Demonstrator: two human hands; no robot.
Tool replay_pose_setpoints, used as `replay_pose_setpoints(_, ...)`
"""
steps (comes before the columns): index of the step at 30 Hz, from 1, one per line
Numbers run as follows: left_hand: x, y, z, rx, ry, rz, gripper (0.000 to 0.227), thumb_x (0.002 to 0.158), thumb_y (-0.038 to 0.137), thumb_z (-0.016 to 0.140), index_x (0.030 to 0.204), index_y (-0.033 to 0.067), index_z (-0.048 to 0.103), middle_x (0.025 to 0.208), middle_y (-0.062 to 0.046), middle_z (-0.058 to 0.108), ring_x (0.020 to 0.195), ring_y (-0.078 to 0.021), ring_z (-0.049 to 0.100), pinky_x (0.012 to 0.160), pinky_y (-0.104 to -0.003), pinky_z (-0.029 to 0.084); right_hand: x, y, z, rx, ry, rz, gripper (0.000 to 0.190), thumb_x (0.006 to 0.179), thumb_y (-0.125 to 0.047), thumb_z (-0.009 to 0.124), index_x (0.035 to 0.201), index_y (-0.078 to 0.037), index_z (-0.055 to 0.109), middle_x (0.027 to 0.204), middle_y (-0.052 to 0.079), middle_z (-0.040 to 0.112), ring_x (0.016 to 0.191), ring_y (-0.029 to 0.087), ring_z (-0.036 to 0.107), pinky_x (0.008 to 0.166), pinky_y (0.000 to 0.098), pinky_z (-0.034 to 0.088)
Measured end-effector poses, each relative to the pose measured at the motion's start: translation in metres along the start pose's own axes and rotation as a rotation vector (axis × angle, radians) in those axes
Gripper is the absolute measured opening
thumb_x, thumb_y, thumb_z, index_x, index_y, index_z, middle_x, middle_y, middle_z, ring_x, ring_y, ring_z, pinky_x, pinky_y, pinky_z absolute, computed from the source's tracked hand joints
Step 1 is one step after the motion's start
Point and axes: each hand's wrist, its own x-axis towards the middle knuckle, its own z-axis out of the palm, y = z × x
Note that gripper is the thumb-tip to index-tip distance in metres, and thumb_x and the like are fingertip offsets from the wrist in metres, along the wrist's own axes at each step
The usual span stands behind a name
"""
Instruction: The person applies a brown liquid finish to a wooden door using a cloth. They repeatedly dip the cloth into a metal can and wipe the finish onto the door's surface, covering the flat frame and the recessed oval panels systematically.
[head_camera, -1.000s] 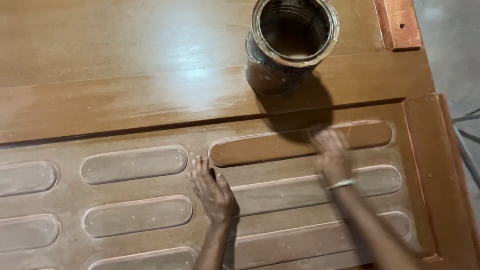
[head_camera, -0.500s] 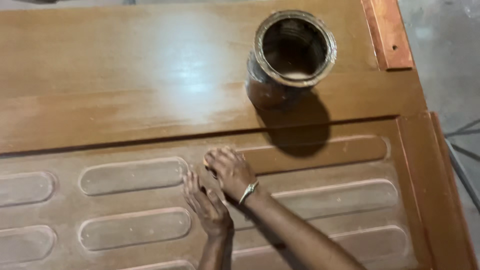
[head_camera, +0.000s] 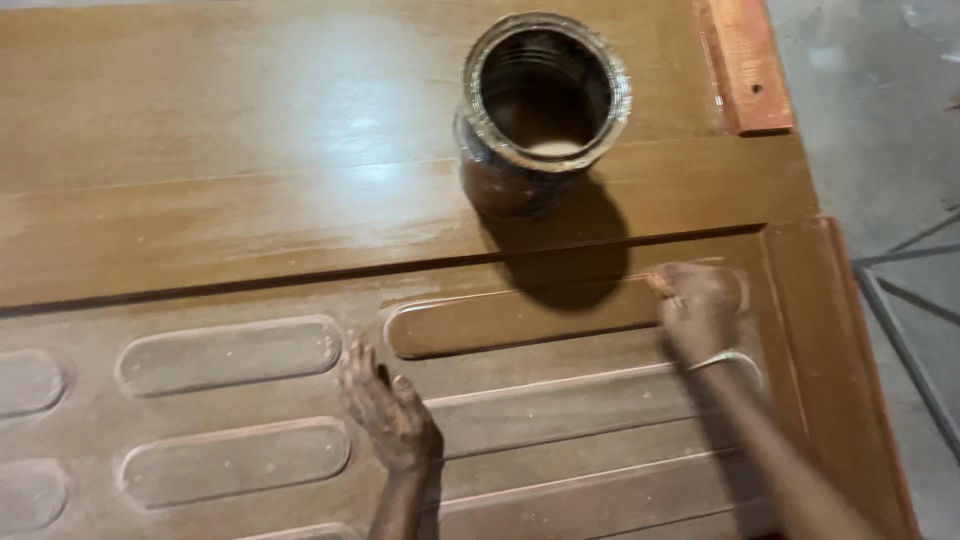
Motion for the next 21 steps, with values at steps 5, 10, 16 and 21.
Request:
replay_pose_setpoints(5, -0.002, -0.008, 0.005, 0.003, 0.03, 0.0, 0.053, 0.105, 0.023, 0.039, 0.151, -0.0027, 0.038, 0.157, -0.025, 0.043, 0.15, -0.0431, 0.033, 0.127, -0.056, 0.016, -0.013, -0.176, 0.108, 0.204, -0.102, -0.172, 0.032, 0.08, -0.01, 0.06, 0.109, -0.006, 0.072, 0.114, 0.015, 0.073, 0.111, 0.032, 0.066, 0.099, 0.0463, 0.051)
replay_pose_setpoints(10, -0.004, -0.019, 0.013, 0.099, 0.086, 0.025, 0.059, 0.099, 0.004, 0.046, 0.155, -0.0038, 0.031, 0.157, -0.027, 0.041, 0.15, -0.0427, 0.035, 0.127, -0.056, 0.021, 0.012, -0.256, 0.151, 0.199, -0.452, -0.438, 0.041, 0.089, -0.008, 0.06, 0.129, -0.012, 0.067, 0.144, 0.011, 0.061, 0.135, 0.031, 0.053, 0.113, 0.0469, 0.041)
replay_pose_setpoints(16, -0.001, -0.023, 0.012, 0.149, 0.064, 0.09, 0.064, 0.095, -0.001, 0.05, 0.155, -0.0028, 0.03, 0.157, -0.025, 0.043, 0.151, -0.0423, 0.035, 0.128, -0.057, 0.021, 0.041, -0.148, 0.091, 0.337, -0.556, -0.411, 0.034, 0.098, -0.016, 0.06, 0.132, -0.017, 0.064, 0.142, 0.007, 0.064, 0.125, 0.027, 0.063, 0.098, 0.0388, 0.056)
replay_pose_setpoints(21, -0.003, -0.021, 0.011, 0.167, 0.04, 0.077, 0.064, 0.096, 0.002, 0.051, 0.156, -0.0019, 0.031, 0.158, -0.024, 0.043, 0.151, -0.0418, 0.035, 0.128, -0.058, 0.019, 0.027, 0.037, -0.008, 0.123, -0.283, -0.194, 0.029, 0.084, 0.002, 0.065, 0.109, -0.006, 0.077, 0.119, 0.016, 0.074, 0.115, 0.031, 0.069, 0.1, 0.0399, 0.055)
